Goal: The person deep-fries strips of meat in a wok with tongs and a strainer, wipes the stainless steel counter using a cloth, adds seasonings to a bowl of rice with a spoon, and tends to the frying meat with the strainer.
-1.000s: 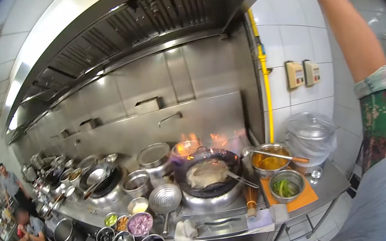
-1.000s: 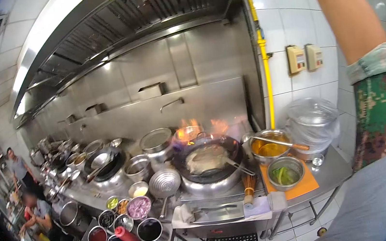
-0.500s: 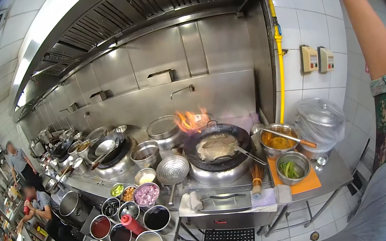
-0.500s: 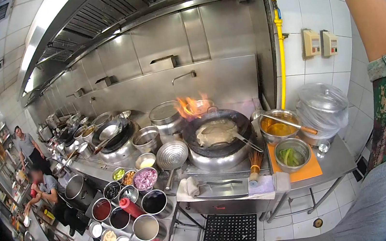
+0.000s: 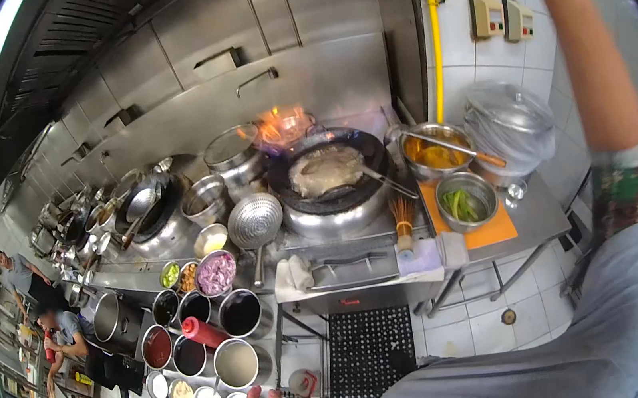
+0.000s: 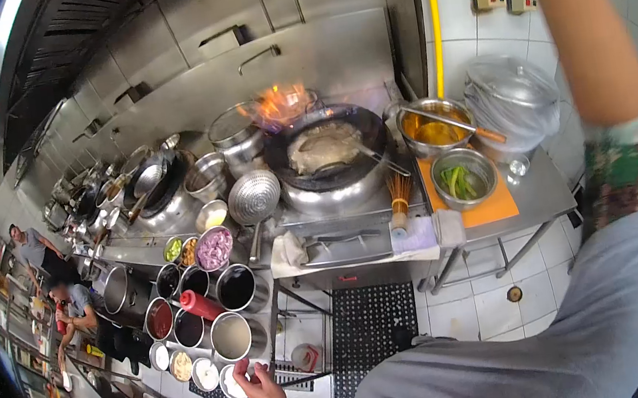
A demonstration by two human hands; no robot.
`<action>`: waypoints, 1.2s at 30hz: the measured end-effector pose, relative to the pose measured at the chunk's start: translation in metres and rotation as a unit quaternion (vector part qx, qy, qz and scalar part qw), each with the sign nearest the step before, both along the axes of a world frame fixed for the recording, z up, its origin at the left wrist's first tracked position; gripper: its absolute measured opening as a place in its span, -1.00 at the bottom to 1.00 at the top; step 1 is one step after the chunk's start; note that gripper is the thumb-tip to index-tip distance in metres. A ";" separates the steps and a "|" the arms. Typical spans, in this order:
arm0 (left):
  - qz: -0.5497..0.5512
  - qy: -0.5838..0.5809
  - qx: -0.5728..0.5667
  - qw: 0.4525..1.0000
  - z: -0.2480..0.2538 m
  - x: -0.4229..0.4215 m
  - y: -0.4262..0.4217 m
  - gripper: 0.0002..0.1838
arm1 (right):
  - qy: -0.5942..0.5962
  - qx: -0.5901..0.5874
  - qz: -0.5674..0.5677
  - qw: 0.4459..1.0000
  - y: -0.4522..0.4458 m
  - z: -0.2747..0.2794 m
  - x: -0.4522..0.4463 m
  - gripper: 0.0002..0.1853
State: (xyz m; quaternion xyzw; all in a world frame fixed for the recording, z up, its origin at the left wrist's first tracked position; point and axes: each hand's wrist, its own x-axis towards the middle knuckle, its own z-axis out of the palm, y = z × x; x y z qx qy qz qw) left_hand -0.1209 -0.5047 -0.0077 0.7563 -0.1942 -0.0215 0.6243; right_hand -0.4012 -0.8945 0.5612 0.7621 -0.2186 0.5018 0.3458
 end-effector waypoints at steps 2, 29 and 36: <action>0.008 -0.009 0.007 1.000 0.003 -0.002 0.002 -0.66 | 0.106 0.255 0.087 0.957 -0.018 -0.105 0.032 -0.45; 0.089 -0.016 0.081 0.993 -0.013 -0.025 0.032 -0.65 | 0.153 0.551 -0.048 0.819 -0.203 -0.487 0.082 -0.74; 0.107 -0.035 0.130 0.985 -0.025 -0.022 0.056 -0.66 | 0.115 0.532 -0.003 0.839 -0.185 -0.465 0.077 -0.73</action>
